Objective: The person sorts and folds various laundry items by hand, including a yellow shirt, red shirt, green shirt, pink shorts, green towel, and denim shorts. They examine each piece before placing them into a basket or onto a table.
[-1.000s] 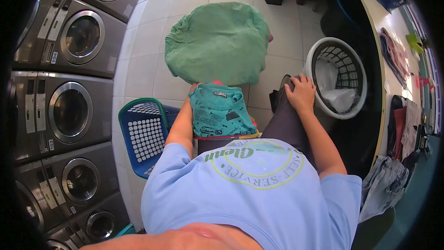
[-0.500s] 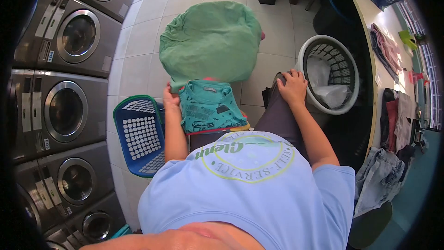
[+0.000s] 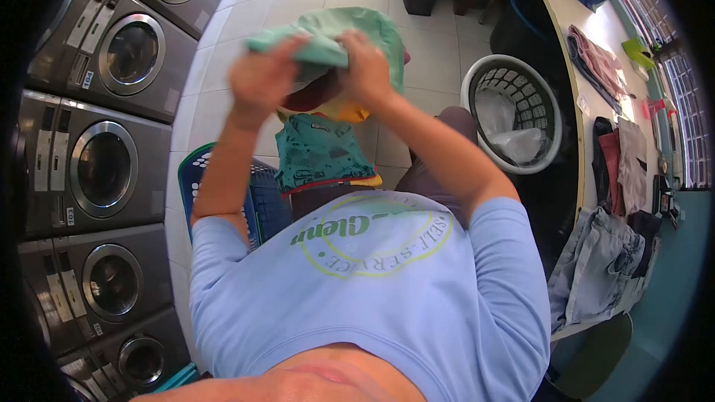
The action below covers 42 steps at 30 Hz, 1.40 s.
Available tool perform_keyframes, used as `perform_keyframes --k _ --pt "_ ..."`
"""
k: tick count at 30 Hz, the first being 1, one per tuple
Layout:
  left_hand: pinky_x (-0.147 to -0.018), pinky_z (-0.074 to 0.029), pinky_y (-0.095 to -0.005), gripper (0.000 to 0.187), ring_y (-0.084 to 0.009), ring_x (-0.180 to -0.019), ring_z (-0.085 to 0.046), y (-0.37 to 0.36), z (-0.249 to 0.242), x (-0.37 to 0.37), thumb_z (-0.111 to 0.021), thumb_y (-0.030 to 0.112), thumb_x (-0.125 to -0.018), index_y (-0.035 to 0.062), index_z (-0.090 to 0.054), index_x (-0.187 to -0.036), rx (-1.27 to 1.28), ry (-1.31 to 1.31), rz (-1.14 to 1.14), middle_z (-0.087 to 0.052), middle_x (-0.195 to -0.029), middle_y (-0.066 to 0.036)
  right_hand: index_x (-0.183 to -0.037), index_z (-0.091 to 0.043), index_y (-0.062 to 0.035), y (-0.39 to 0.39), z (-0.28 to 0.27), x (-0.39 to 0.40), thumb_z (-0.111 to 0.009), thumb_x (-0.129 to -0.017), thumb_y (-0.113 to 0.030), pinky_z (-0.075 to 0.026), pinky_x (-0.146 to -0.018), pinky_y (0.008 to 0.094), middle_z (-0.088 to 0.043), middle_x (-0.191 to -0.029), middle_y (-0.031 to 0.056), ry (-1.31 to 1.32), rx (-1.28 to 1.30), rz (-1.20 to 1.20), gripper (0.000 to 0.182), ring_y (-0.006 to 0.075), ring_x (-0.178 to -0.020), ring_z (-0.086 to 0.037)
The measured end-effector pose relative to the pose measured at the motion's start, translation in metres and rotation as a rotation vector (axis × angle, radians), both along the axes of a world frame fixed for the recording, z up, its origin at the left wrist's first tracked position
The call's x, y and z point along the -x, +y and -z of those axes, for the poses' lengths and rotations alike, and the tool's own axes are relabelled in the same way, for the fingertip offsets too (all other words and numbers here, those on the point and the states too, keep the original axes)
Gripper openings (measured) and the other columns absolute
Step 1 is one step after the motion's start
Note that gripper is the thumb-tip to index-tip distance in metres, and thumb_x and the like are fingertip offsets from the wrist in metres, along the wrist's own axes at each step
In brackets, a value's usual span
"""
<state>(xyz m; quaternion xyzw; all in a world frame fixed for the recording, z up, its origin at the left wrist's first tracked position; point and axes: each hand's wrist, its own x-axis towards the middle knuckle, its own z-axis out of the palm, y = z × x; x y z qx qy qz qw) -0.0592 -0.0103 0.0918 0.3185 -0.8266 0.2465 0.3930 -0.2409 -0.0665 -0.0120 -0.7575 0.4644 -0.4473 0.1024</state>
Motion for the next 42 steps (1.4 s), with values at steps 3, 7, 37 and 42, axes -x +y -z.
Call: perform_keyframes --k 3,7,37,42 --pt "-0.079 -0.053 -0.026 0.029 -0.0178 -0.085 -0.065 0.008 -0.068 -0.039 -0.064 0.006 -0.087 -0.0038 -0.061 -0.114 -0.074 0.687 0.238 -0.066 -0.106 -0.012 -0.093 -0.067 -0.0126 -0.073 -0.009 0.034 -0.062 -0.072 -0.007 -0.05 -0.074 0.0398 -0.064 -0.092 0.0128 -0.057 0.123 0.217 0.023 0.0352 -0.087 -0.062" --pt "-0.077 -0.051 -0.0256 0.014 -0.0152 -0.086 -0.064 0.017 -0.124 -0.082 -0.063 -0.004 -0.083 -0.0023 -0.068 -0.096 0.353 0.739 -0.004 -0.069 -0.094 -0.01 -0.09 -0.07 -0.0159 -0.124 -0.039 0.127 -0.059 -0.074 -0.009 -0.05 -0.074 0.0413 -0.065 -0.089 0.0124 0.013 0.167 0.529 0.02 0.0344 -0.084 -0.063" --pt "-0.04 -0.039 -0.0154 0.004 -0.007 -0.043 -0.05 0.137 -0.067 -0.101 -0.065 0.004 -0.077 0.0014 -0.066 -0.073 -0.568 0.406 1.39 -0.052 -0.053 -0.003 -0.092 -0.074 -0.011 0.021 -0.066 0.516 -0.06 -0.071 -0.006 -0.053 -0.071 0.0284 -0.07 -0.074 0.0052 -0.152 0.751 0.926 0.026 0.0182 -0.076 -0.066" --pt "-0.05 -0.044 -0.0256 0.008 -0.0142 -0.053 -0.054 0.107 -0.073 -0.045 -0.061 0.0 -0.073 0.0013 -0.069 -0.075 -1.009 0.186 1.18 -0.059 -0.067 -0.009 -0.083 -0.067 -0.0034 0.014 -0.107 0.299 -0.059 -0.079 -0.018 -0.051 -0.075 0.0295 -0.06 -0.1 0.0143 -0.211 0.648 0.396 0.018 0.022 -0.085 -0.063"
